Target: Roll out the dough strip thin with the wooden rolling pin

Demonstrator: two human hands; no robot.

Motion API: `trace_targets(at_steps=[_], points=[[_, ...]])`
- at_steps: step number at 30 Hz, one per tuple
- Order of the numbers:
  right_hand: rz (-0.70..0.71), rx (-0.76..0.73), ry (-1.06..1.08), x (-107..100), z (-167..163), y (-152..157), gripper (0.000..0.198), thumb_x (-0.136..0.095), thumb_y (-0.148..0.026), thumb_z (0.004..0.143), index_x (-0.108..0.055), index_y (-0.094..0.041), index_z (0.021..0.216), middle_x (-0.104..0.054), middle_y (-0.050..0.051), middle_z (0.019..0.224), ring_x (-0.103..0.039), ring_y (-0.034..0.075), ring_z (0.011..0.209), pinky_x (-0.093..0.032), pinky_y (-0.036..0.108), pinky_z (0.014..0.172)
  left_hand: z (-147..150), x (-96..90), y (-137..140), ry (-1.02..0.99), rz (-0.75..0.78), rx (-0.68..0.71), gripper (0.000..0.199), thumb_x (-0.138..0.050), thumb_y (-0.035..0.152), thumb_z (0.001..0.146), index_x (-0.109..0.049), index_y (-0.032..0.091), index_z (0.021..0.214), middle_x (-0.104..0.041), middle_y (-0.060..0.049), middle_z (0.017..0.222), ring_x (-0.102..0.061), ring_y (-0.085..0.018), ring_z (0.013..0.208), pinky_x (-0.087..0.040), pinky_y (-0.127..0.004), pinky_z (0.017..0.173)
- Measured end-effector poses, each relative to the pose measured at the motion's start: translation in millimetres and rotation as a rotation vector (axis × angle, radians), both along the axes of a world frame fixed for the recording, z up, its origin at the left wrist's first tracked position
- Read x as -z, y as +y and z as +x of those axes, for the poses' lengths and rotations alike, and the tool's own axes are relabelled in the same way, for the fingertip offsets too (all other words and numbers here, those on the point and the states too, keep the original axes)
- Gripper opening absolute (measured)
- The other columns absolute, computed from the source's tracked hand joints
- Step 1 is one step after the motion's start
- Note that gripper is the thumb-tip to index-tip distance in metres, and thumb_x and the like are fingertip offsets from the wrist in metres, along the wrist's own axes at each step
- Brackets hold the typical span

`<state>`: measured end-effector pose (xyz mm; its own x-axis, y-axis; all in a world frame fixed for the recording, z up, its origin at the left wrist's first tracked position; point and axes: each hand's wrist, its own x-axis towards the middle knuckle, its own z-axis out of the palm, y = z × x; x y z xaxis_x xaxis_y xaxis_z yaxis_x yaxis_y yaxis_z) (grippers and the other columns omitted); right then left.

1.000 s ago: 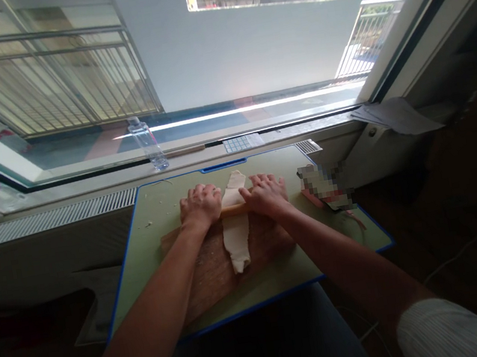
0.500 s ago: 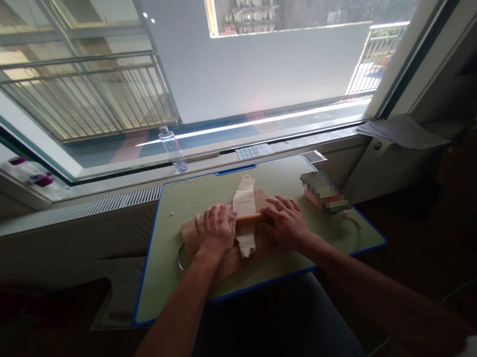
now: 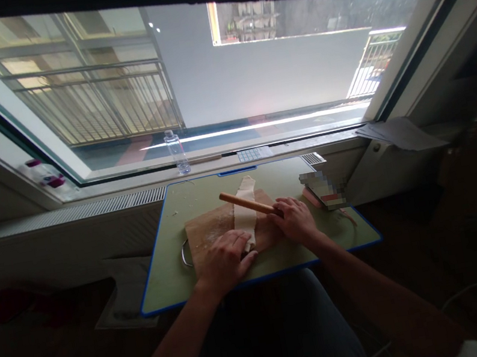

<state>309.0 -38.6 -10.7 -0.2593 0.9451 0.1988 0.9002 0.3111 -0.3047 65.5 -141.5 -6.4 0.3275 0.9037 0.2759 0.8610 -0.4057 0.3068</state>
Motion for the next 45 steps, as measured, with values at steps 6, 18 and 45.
trace_targets(at_steps=[6, 18, 45], points=[[-0.008, 0.017, -0.018, 0, 2, -4, 0.029, -0.062, -0.047, 0.107, -0.078, -0.029, 0.124, -0.068, 0.005, 0.152, -0.057, 0.027, 0.140, -0.040, 0.041, 0.116, 9, -18.1, -3, 0.150, -0.041, -0.198, 0.029, -0.066, 0.037, 0.097, -0.075, 0.026, 0.123, -0.077, -0.012, 0.126, -0.072, -0.030, 0.118, -0.055, -0.044, 0.102], [0.016, 0.023, -0.022, 0, 0, -8, 0.029, -0.060, -0.047, 0.107, -0.077, -0.028, 0.120, -0.072, 0.006, 0.144, -0.059, 0.028, 0.135, -0.038, 0.042, 0.114, 17, -37.1, -4, 0.146, -0.147, -0.369, 0.013, -0.062, 0.030, 0.094, -0.074, 0.027, 0.090, -0.082, -0.007, 0.102, -0.076, -0.028, 0.099, -0.053, -0.039, 0.087], [0.041, -0.348, -0.032, -11, -9, 6, 0.025, -0.075, -0.046, 0.099, -0.079, -0.032, 0.119, -0.066, 0.003, 0.153, -0.054, 0.029, 0.142, -0.038, 0.046, 0.117, 14, -25.2, -4, -0.118, 0.116, -0.293, 0.020, -0.062, 0.040, 0.100, -0.074, 0.025, 0.107, -0.077, -0.007, 0.115, -0.067, -0.028, 0.114, -0.050, -0.045, 0.101]])
